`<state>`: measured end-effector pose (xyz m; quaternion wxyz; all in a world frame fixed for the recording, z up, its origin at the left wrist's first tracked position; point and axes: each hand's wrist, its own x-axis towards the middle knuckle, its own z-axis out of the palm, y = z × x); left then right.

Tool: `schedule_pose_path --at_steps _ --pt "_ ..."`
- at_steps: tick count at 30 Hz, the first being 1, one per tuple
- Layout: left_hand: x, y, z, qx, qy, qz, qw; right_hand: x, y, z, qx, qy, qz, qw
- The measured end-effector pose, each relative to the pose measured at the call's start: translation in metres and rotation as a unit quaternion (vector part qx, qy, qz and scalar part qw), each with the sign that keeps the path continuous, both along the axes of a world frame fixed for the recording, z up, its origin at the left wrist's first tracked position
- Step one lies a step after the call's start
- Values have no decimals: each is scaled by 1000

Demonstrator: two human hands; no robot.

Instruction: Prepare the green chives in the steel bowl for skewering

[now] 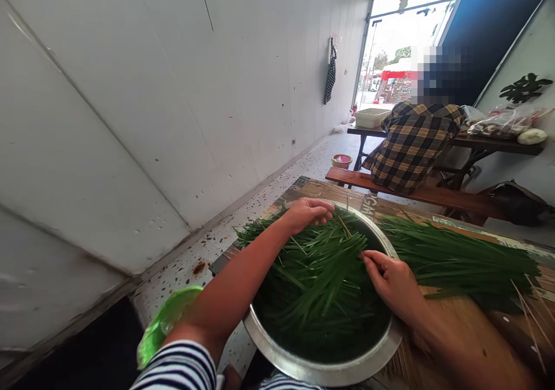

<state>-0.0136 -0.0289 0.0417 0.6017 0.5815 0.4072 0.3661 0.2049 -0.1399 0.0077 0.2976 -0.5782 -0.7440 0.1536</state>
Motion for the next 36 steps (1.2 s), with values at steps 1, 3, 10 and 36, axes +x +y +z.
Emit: schedule_pose_path --at_steps 1,3,10,36 --pt "0 0 0 -13 -13 2 1000 0 0 0 1 0 -1 1000" --pt "0 0 1 -24 -30 2 999 0 -1 1 6 1 -3 1000" --pt "1 -1 -2 35 -3 60 998 -1 -1 2 -2 0 -1 1000" --pt "13 -3 -21 23 128 24 991 1 0 -1 -13 5 2 1000"
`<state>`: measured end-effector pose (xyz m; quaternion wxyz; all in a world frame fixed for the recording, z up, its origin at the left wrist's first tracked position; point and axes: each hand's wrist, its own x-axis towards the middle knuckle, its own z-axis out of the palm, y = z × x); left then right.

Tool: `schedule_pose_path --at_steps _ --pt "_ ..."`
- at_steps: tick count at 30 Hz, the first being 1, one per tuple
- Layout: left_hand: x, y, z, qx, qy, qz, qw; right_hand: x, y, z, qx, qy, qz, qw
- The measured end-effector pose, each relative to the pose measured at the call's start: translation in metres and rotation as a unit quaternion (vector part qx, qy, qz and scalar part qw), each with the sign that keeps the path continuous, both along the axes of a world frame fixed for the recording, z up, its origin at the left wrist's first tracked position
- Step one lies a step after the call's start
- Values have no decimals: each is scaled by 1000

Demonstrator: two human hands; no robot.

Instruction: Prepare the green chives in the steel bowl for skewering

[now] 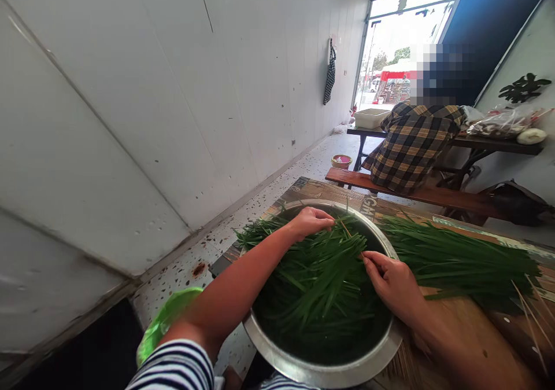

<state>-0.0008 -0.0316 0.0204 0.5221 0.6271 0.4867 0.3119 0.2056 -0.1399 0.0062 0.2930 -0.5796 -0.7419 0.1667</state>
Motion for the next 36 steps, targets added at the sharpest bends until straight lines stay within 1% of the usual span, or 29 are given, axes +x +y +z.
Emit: schedule_pose_path --at_steps 6,10,13,15,19,21,29,36 --pt "3 -1 -3 8 -39 13 999 1 1 -1 6 2 2 1000" --pt "4 -3 -3 12 -34 9 999 0 0 0 13 3 4 1000" --pt "5 -3 -4 29 -18 15 999 0 -1 0 22 1 2 1000" --pt "5 -3 -4 51 -12 35 998 0 -1 0 25 -1 0 1000" --pt "7 -3 -4 94 6 117 989 0 -1 -1 27 -5 -2 1000" --pt "9 -3 -5 106 15 141 984 0 -1 0 25 -4 0 1000" --pt "15 -4 -11 144 17 127 981 0 0 1 10 1 5 1000" --pt "16 -7 -7 153 20 119 981 0 -1 1 13 -7 2 1000"
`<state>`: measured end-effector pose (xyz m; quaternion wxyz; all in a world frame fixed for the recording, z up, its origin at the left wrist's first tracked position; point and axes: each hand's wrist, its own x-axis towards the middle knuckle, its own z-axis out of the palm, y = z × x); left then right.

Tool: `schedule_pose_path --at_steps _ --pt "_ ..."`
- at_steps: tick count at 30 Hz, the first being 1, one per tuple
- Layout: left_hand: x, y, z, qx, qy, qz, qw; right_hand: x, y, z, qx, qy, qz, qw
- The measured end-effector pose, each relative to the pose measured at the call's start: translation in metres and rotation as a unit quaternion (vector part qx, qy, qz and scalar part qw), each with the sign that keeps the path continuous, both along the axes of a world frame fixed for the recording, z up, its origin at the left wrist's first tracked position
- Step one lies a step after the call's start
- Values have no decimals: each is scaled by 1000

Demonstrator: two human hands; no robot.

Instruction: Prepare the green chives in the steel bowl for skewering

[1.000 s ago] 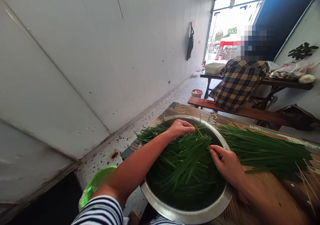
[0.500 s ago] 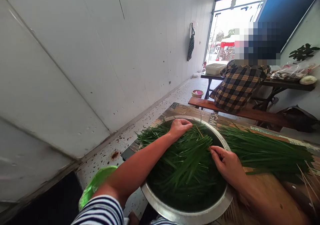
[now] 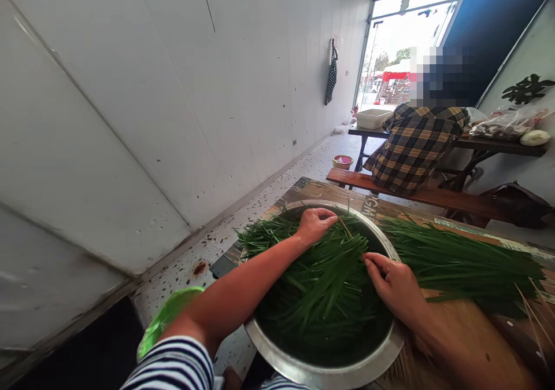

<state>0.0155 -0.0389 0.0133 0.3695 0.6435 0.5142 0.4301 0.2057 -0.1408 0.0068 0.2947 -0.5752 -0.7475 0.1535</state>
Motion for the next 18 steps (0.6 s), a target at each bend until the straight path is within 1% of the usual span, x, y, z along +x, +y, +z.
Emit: schedule_pose_path --at_steps 18 --pt "1 0 -1 10 -9 1 1000 -2 0 2 5 6 -4 1000"
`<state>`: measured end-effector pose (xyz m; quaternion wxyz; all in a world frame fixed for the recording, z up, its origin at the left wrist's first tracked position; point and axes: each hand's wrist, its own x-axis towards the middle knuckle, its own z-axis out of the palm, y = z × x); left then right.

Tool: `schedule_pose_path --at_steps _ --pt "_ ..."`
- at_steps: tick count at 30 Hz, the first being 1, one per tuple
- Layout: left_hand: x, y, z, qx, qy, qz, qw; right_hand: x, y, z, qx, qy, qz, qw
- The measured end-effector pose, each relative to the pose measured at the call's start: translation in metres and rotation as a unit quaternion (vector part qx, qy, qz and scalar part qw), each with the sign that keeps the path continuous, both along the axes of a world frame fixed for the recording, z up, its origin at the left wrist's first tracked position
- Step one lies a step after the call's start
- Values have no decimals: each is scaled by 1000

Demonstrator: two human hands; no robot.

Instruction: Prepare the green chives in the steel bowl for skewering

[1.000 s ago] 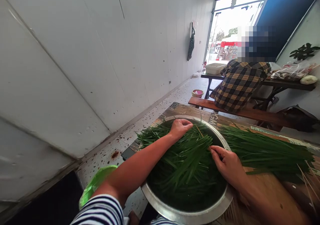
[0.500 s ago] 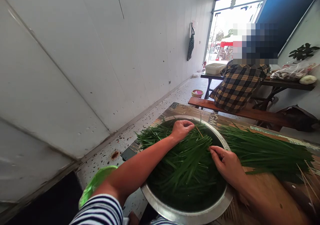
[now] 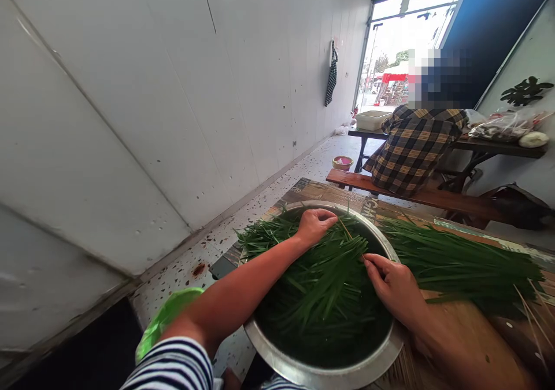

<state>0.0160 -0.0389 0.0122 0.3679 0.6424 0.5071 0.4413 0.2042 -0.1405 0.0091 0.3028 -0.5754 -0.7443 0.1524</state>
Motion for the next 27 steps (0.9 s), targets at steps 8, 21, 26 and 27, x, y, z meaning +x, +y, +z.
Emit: schedule_pose_path --at_steps 8,21,26,27 --pt "0 1 -2 4 -9 -14 1000 0 0 -1 8 2 1 1000" --pt "1 -2 -1 115 73 0 991 0 -1 0 2 -5 -6 1000" --pt "2 -3 -2 148 96 -2 984 0 -1 0 2 1 -4 1000" --pt "2 -4 -2 150 99 -3 984 0 0 -1 2 3 -4 1000"
